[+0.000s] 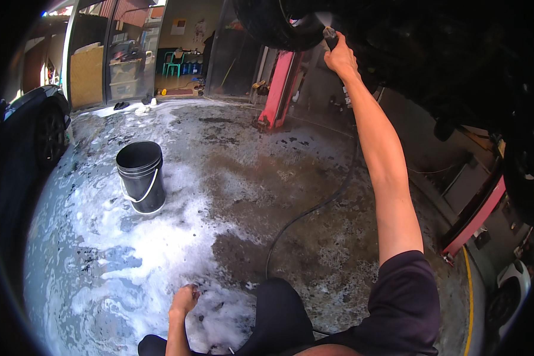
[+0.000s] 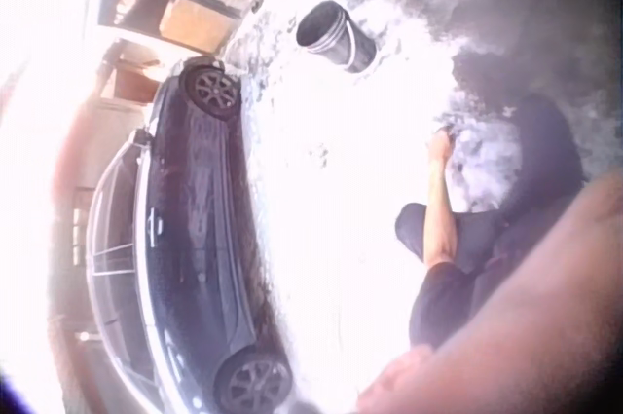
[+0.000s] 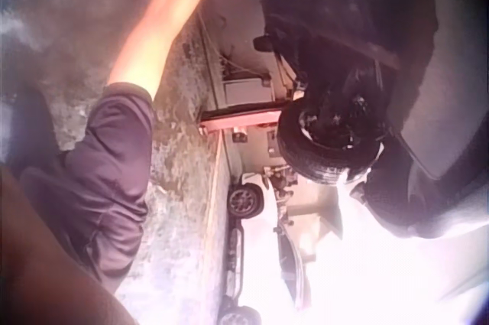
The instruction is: The person uses a pressure washer to clean the wheels and undercarriage of a car. They spray water on the tires, rims, and underside of the vehicle while it is elevated on a lift.
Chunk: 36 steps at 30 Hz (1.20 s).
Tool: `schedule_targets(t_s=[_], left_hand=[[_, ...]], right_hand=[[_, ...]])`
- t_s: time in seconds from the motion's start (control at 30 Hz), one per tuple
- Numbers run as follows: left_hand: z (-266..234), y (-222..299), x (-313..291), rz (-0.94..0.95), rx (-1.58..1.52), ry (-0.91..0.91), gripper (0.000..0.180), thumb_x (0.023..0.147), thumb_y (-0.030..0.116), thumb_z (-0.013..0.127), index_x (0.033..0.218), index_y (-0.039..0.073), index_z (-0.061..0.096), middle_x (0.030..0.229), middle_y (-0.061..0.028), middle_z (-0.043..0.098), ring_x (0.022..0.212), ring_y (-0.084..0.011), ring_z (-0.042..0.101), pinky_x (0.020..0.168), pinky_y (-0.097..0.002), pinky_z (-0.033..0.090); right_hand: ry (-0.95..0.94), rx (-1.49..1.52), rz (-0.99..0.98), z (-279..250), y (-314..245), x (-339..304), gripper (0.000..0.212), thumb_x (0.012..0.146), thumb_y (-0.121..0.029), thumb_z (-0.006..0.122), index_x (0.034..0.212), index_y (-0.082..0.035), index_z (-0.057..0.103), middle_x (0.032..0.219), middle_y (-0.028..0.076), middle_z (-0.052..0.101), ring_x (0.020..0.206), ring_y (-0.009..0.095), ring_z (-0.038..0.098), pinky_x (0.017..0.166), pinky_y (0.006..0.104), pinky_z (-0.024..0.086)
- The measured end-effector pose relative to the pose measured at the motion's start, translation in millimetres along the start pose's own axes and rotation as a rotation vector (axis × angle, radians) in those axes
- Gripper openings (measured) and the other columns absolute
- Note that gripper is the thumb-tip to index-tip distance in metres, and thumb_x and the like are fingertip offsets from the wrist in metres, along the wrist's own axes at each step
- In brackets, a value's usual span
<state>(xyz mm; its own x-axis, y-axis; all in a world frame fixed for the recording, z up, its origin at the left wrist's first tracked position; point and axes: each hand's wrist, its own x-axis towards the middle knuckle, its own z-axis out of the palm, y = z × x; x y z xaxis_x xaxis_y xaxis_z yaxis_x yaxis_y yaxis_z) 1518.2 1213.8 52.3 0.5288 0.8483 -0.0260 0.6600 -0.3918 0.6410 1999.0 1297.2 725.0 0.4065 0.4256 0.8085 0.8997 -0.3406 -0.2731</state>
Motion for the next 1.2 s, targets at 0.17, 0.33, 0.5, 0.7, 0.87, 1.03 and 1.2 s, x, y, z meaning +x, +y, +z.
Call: schedule_targets(t_s=[0.17, 0.33, 0.5, 0.7, 0.87, 1.03, 1.2], left_hand=[[3.0, -27.1, 0.7, 0.011, 0.048, -0.052, 0.023, 0.092, 0.021, 0.07, 0.105, 0.002, 0.071, 0.102, -0.0233, 0.073, 0.1, -0.0426, 0.069, 0.087, -0.0512, 0.055], [-12.4, -20.8, -13.2, -0.069, -0.057, -0.012, 0.023, 0.093, 0.022, 0.07, 0.105, 0.002, 0.072, 0.102, -0.0215, 0.073, 0.097, -0.0422, 0.07, 0.086, -0.0503, 0.056], [-29.9, -22.9, -20.9, -0.121, 0.023, 0.043, 0.026, 0.093, 0.023, 0.071, 0.11, 0.003, 0.072, 0.106, -0.0194, 0.074, 0.1, -0.04, 0.071, 0.088, -0.0489, 0.056], [-29.4, -28.0, -19.8, -0.163, 0.029, 0.066, 0.027, 0.093, 0.024, 0.071, 0.11, 0.003, 0.073, 0.106, -0.0187, 0.075, 0.097, -0.0365, 0.073, 0.086, -0.0459, 0.058], [-38.5, -14.8, -27.3, -0.214, 0.055, 0.053, 0.027, 0.093, 0.024, 0.071, 0.109, 0.003, 0.074, 0.106, -0.019, 0.075, 0.096, -0.0367, 0.073, 0.085, -0.0459, 0.058], [-31.1, -14.3, -31.2, -0.21, 0.081, 0.033, 0.028, 0.094, 0.028, 0.07, 0.11, 0.004, 0.072, 0.109, -0.019, 0.074, 0.103, -0.0401, 0.07, 0.088, -0.0496, 0.057], [-28.1, -14.6, -31.4, -0.227, 0.054, 0.022, 0.03, 0.094, 0.028, 0.07, 0.112, 0.004, 0.071, 0.109, -0.0185, 0.074, 0.104, -0.0391, 0.07, 0.088, -0.0494, 0.056]], right_hand=[[0.026, 0.086, 0.136, 6.1, 11.3, 16.1, 0.076, 0.086, -0.02, 0.067, 0.155, -0.015, 0.036, 0.134, 0.025, 0.064, 0.127, 0.044, 0.06, 0.108, 0.0511, 0.048], [0.026, 0.081, 0.263, -0.9, 37.9, 34.0, 0.072, 0.086, -0.021, 0.068, 0.15, -0.008, 0.039, 0.135, 0.025, 0.064, 0.129, 0.043, 0.059, 0.109, 0.0501, 0.048], [0.045, 0.086, 0.306, -3.9, 44.5, 40.5, 0.071, 0.086, -0.021, 0.071, 0.148, -0.007, 0.041, 0.133, 0.024, 0.065, 0.128, 0.042, 0.061, 0.109, 0.0494, 0.049], [0.057, 0.147, 0.298, -11.1, 48.9, 64.6, 0.067, 0.084, -0.024, 0.071, 0.144, -0.008, 0.045, 0.116, 0.02, 0.071, 0.094, 0.034, 0.071, 0.085, 0.0442, 0.056], [0.073, 0.162, 0.291, -1.5, 56.4, 79.1, 0.067, 0.083, -0.023, 0.072, 0.142, -0.006, 0.045, 0.12, 0.022, 0.07, 0.1, 0.036, 0.074, 0.091, 0.0457, 0.058], [0.094, 0.143, 0.26, 15.0, 75.0, 95.6, 0.07, 0.079, -0.023, 0.071, 0.143, -0.008, 0.045, 0.124, 0.023, 0.069, 0.108, 0.039, 0.071, 0.096, 0.0463, 0.056], [0.138, 0.13, 0.214, 21.8, 90.3, 107.1, 0.07, 0.078, -0.021, 0.07, 0.141, -0.004, 0.046, 0.125, 0.025, 0.069, 0.116, 0.039, 0.068, 0.097, 0.0459, 0.056]])
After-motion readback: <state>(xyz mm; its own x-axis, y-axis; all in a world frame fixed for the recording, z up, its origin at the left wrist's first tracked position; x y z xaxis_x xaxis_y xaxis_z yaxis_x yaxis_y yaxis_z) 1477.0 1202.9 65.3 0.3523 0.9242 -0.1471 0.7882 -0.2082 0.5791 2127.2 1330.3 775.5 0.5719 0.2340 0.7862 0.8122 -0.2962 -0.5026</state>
